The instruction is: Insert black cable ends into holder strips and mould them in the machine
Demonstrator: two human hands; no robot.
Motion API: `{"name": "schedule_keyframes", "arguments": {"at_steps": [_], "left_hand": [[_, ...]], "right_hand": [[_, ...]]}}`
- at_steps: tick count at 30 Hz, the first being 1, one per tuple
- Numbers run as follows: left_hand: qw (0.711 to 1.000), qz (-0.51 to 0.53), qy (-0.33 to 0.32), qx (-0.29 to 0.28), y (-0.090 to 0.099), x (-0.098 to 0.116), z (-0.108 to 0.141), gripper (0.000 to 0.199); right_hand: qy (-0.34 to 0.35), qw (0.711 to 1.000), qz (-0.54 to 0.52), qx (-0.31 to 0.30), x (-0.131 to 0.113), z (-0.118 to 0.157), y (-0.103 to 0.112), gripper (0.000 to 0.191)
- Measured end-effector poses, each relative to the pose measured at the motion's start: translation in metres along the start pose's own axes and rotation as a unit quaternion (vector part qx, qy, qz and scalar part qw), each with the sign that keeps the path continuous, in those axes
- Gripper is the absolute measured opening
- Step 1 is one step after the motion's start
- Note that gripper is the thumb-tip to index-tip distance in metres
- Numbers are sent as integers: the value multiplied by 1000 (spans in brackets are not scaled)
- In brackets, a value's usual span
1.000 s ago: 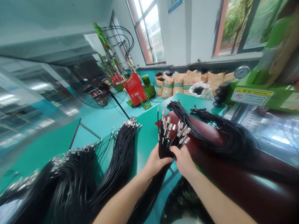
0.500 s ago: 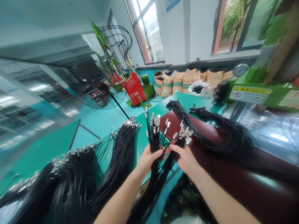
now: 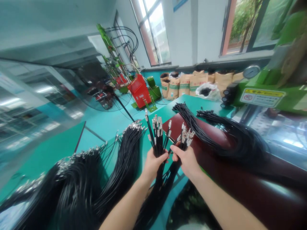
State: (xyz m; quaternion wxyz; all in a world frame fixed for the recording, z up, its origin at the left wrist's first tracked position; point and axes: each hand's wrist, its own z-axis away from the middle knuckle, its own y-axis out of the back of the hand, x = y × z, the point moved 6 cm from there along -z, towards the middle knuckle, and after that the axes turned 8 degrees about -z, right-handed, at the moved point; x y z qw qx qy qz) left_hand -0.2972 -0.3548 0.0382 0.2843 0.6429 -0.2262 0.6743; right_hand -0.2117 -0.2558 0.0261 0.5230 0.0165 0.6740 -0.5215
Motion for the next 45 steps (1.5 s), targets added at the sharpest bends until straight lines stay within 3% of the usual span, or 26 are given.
{"name": "schedule_keyframes", "arguments": {"at_steps": [2, 5, 10, 12, 15, 20, 24, 27, 29, 32, 35, 38, 45], "left_hand": [[1000, -1, -6, 16, 3, 2, -1, 28], [1000, -3, -10, 24, 10, 4, -6, 27], [999, -31, -11, -36, 2, 2, -8, 25], [998, -43, -13, -53, -6, -1, -3, 25], [997, -58, -18, -53, -16, -3, 5, 27], [997, -31, -1, -65, -15, -7, 5, 33], [996, 11, 23, -84, -6, -5, -5, 33], [997, 2, 13, -82, 0, 1, -9, 29], [993, -17, 10, -117, -4, 4, -8, 26], [982, -39, 10, -187, -18, 3, -3, 22], [976, -26, 9, -218, -30, -1, 1, 30], [977, -27, 4, -214, -33, -5, 2, 43], [982, -71, -14, -175, -16, -10, 3, 40]], "right_hand": [[26, 999, 31, 18, -4, 1, 0, 24], [51, 997, -19, 45, -11, 6, 5, 19], [43, 990, -135, -12, -15, 8, -4, 15], [38, 994, -103, -32, -13, 4, -9, 18], [16, 999, -30, -8, -7, -3, -10, 20], [35, 999, 12, 26, -7, -5, -5, 24], [32, 989, -90, 110, -11, 2, 10, 21], [22, 968, -203, 146, -12, 3, 19, 26], [17, 958, -243, 155, -12, 0, 22, 27], [-2, 964, -238, 121, -10, -3, 17, 25], [-5, 977, -198, 81, -9, -3, 9, 25], [-2, 985, -167, 39, -9, -3, 6, 25], [-61, 986, -145, -60, -3, -9, 3, 38]]}}
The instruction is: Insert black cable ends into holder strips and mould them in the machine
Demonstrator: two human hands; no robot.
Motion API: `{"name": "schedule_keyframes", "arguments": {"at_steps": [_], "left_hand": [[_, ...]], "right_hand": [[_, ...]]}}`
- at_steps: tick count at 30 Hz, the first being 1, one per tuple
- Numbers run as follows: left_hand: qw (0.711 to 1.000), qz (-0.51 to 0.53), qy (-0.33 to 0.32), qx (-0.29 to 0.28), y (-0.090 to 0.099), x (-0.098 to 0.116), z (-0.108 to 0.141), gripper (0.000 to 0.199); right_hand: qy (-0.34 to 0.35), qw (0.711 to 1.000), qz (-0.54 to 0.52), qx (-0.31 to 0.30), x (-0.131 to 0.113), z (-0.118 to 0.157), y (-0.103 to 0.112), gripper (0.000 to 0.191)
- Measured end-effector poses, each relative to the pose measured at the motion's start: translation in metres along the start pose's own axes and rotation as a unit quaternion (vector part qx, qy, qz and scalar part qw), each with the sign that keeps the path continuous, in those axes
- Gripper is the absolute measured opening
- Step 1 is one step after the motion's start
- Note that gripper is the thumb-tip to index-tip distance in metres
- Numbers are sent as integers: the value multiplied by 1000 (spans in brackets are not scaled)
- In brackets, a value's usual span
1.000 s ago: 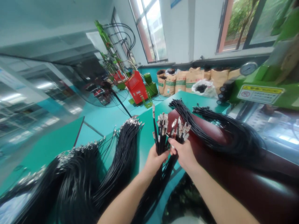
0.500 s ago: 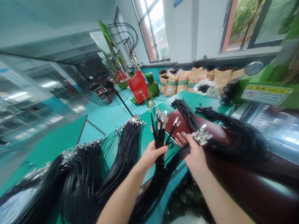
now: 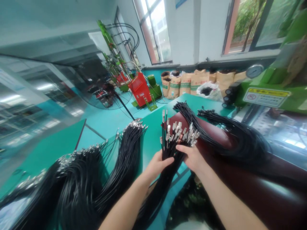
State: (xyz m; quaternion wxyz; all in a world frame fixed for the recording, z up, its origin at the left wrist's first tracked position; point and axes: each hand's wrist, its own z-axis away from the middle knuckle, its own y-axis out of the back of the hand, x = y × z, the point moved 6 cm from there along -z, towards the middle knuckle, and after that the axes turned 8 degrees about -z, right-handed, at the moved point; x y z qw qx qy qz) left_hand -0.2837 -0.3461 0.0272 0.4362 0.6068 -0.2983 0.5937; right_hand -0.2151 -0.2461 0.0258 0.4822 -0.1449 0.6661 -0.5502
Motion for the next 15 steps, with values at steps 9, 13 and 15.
{"name": "schedule_keyframes", "arguments": {"at_steps": [9, 13, 15], "left_hand": [[983, -32, -22, 178, 21, -10, 2, 28], [986, 39, -22, 163, 21, -12, 3, 29], [984, 56, -32, 166, 20, -9, 5, 29]], "right_hand": [[26, 998, 23, 45, 4, -3, 2, 35], [8, 998, 31, 45, 5, -1, 1, 36], [-7, 999, 33, 35, 7, -1, -1, 33]]}}
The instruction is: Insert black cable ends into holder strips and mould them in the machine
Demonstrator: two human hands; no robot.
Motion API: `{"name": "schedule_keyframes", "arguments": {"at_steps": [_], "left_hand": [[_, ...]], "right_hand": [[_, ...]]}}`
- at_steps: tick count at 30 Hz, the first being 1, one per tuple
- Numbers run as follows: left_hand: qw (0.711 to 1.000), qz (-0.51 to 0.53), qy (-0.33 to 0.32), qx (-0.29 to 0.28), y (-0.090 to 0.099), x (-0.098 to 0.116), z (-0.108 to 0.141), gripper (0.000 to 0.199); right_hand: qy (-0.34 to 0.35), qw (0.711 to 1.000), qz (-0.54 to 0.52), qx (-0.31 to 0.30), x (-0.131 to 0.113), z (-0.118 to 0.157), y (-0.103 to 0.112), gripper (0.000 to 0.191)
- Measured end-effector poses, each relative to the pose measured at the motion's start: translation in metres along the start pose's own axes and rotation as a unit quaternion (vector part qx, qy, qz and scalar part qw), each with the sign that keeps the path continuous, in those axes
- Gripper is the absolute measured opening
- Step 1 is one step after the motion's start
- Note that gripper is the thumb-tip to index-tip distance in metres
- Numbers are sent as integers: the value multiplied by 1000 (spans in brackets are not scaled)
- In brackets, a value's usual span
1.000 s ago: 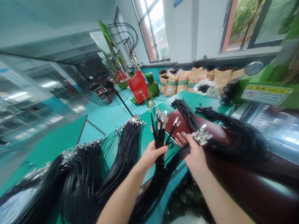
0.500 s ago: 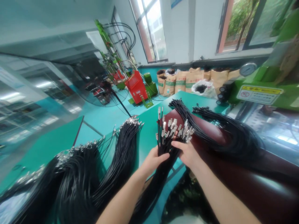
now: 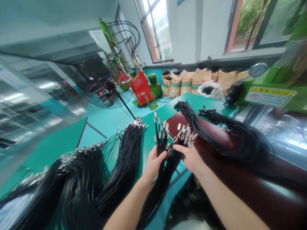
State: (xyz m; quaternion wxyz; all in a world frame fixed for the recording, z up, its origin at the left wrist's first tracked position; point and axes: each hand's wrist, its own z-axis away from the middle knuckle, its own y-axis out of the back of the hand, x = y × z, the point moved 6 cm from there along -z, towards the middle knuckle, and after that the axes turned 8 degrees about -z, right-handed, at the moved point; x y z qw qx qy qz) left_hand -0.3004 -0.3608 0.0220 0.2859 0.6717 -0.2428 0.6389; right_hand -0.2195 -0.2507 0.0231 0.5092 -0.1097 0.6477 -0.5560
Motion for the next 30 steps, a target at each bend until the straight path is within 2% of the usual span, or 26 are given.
{"name": "schedule_keyframes", "arguments": {"at_steps": [3, 8, 12, 17, 20, 23, 26, 28, 30], "left_hand": [[1000, -8, -8, 8, -3, 4, 4, 28], [999, -41, -15, 4, -7, 3, 5, 27], [1000, -12, 0, -24, -9, 0, 5, 26], [999, 46, 19, 2, -1, 4, 7, 23], [997, 74, 20, 3, 1, 7, 7, 28], [997, 70, 8, -9, -1, 9, 7, 29], [999, 48, -3, -3, -1, 11, 8, 25], [999, 46, 4, -4, -1, 12, 10, 22], [998, 57, 19, -24, -5, 13, 10, 22]], "right_hand": [[-8, 1000, -3, -15, 2, -2, 1, 32], [4, 1000, 24, -6, 6, -4, 7, 35], [37, 996, 59, -48, 4, -2, 2, 27], [28, 998, 55, -16, 3, -6, 10, 22], [12, 997, 70, -41, 7, -5, 7, 22], [28, 993, 107, -45, 9, -3, 3, 20], [52, 990, 128, -7, 9, -4, 6, 13], [50, 990, 132, 4, 11, -6, 8, 13], [31, 989, 142, -14, 15, -8, 7, 15]]}}
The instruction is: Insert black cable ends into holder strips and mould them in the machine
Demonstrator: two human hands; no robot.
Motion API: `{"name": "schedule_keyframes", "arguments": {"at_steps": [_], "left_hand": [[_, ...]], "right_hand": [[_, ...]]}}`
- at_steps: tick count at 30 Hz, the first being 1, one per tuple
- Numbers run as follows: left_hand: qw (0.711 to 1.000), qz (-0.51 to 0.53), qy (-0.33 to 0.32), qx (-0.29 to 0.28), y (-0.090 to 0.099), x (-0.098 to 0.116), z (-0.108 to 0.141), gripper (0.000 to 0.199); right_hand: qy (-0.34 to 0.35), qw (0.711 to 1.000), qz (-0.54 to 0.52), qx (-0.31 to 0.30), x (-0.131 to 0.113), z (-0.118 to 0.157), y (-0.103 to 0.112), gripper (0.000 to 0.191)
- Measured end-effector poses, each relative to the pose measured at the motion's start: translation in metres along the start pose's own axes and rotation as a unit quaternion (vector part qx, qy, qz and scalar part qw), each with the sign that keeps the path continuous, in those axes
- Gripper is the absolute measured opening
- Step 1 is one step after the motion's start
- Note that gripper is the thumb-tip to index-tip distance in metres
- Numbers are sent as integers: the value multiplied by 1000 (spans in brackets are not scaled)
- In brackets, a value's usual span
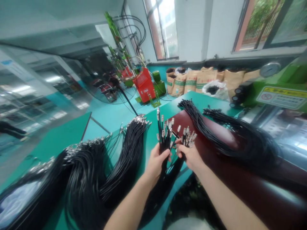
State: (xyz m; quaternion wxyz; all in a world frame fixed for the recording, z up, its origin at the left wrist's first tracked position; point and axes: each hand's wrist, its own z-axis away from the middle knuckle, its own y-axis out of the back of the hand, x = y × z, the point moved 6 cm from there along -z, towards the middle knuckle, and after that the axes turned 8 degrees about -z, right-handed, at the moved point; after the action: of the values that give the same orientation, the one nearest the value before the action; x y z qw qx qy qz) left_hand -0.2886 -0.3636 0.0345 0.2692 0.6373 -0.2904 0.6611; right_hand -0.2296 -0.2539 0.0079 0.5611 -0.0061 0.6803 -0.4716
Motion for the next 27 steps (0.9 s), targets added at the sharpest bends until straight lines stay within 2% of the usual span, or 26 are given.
{"name": "schedule_keyframes", "arguments": {"at_steps": [2, 5, 9, 12, 14, 19, 22, 25, 27], "left_hand": [[1000, 12, 3, -12, -4, 1, 0, 27], [1000, 13, -12, 11, -4, 2, -1, 34], [1000, -6, -14, 4, -3, -2, 0, 35], [997, -71, -32, -6, -1, -2, 1, 38], [991, -126, -48, -9, -1, 0, 1, 41], [983, -175, -56, 7, 1, 10, -5, 25], [984, -169, -33, -54, -2, 18, -7, 22], [980, -165, -36, -108, -7, 26, -5, 23], [981, -161, -52, -96, -8, 29, -4, 28]], "right_hand": [[-19, 999, 7, -45, 3, 0, -7, 18], [-40, 994, 11, -105, 4, 2, -19, 20], [-48, 992, 10, -120, 3, 4, -26, 17], [-29, 995, 20, -97, 4, 5, -25, 12], [3, 998, 25, -57, 3, 5, -21, 9], [77, 996, 19, 41, -14, 7, -12, 8], [96, 989, -49, 100, -31, 11, -9, 9], [100, 981, -127, 109, -43, 12, -11, 12], [102, 983, -127, 82, -46, 11, -14, 16]]}}
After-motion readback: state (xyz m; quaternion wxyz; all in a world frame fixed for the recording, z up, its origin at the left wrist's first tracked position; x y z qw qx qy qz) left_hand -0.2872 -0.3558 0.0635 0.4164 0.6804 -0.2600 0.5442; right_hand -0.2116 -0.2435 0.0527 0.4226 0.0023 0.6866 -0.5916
